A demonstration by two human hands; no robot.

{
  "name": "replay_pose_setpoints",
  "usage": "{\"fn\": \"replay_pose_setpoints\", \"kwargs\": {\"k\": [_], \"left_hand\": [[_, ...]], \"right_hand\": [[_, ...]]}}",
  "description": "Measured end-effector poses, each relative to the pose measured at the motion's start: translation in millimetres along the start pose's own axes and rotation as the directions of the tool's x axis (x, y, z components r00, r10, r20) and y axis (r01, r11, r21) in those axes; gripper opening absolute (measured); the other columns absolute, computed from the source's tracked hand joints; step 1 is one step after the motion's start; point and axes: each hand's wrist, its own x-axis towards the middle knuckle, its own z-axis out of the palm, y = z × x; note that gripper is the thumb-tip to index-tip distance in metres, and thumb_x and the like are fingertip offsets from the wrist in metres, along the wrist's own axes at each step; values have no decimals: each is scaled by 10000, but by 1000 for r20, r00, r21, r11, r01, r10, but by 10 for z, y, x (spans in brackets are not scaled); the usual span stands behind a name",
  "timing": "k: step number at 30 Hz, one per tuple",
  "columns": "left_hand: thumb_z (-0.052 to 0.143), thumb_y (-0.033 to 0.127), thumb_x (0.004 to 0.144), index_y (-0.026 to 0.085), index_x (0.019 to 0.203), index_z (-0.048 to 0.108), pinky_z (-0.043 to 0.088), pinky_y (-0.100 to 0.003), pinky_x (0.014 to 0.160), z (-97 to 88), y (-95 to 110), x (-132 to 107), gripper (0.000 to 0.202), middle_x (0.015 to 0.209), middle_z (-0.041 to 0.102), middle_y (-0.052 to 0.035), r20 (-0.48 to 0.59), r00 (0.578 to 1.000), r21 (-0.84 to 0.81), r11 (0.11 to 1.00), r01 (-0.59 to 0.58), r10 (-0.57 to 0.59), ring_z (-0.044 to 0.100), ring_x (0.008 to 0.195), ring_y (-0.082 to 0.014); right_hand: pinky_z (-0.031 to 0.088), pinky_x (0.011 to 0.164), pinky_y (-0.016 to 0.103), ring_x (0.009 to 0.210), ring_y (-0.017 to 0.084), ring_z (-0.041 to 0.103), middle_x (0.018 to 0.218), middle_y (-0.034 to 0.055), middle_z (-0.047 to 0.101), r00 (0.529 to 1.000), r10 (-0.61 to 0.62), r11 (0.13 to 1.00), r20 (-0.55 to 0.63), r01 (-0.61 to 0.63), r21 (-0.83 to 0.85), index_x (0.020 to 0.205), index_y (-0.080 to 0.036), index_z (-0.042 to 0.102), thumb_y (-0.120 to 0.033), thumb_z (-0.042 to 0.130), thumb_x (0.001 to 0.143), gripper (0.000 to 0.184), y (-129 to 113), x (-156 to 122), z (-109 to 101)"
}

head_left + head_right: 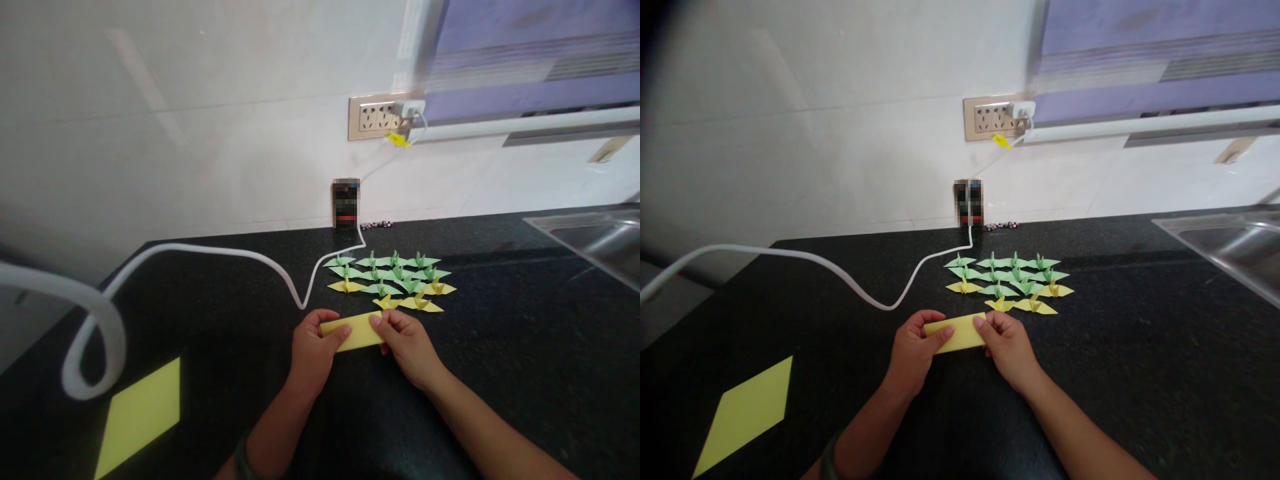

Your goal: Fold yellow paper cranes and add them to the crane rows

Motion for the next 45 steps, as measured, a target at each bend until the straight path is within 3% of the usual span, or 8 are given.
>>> {"fn": "replay_pose_setpoints", "kwargs": {"k": [27,36,40,45], "left_hand": [[667,306,570,153,791,536,402,-199,496,11,-7,-2,299,611,572,17,2,1000,-10,1000,0,0,525,539,-104],[612,325,609,151,786,650,391,-215,530,-9,18,10,251,686,630,-31,113,993,216,976,-36,11,534,595,-134],[561,344,652,149,711,661,368,-216,503,-20,39,16,227,612,615,-26,146,988,271,959,-81,42,520,564,-136],[538,337,672,157,647,646,329,-210,466,-54,76,20,212,565,585,-15,211,973,377,911,-166,90,485,518,-122]], "right_hand": [[279,399,196,424,75,361,478,-39,411,1000,1,999,-3,-1,-33,581,-167,464,-428,475,754,314,-26,-4,-5],[296,425,206,464,90,375,509,-31,424,996,-88,977,9,88,-192,622,-165,521,-421,481,746,287,17,31,-36],[314,456,212,499,97,401,535,-25,450,991,-124,952,48,133,-275,630,-161,533,-380,478,758,259,-11,34,-63],[327,469,211,510,92,405,553,-18,465,993,-97,963,67,110,-245,628,-150,531,-362,495,752,249,-27,32,-60]]}}
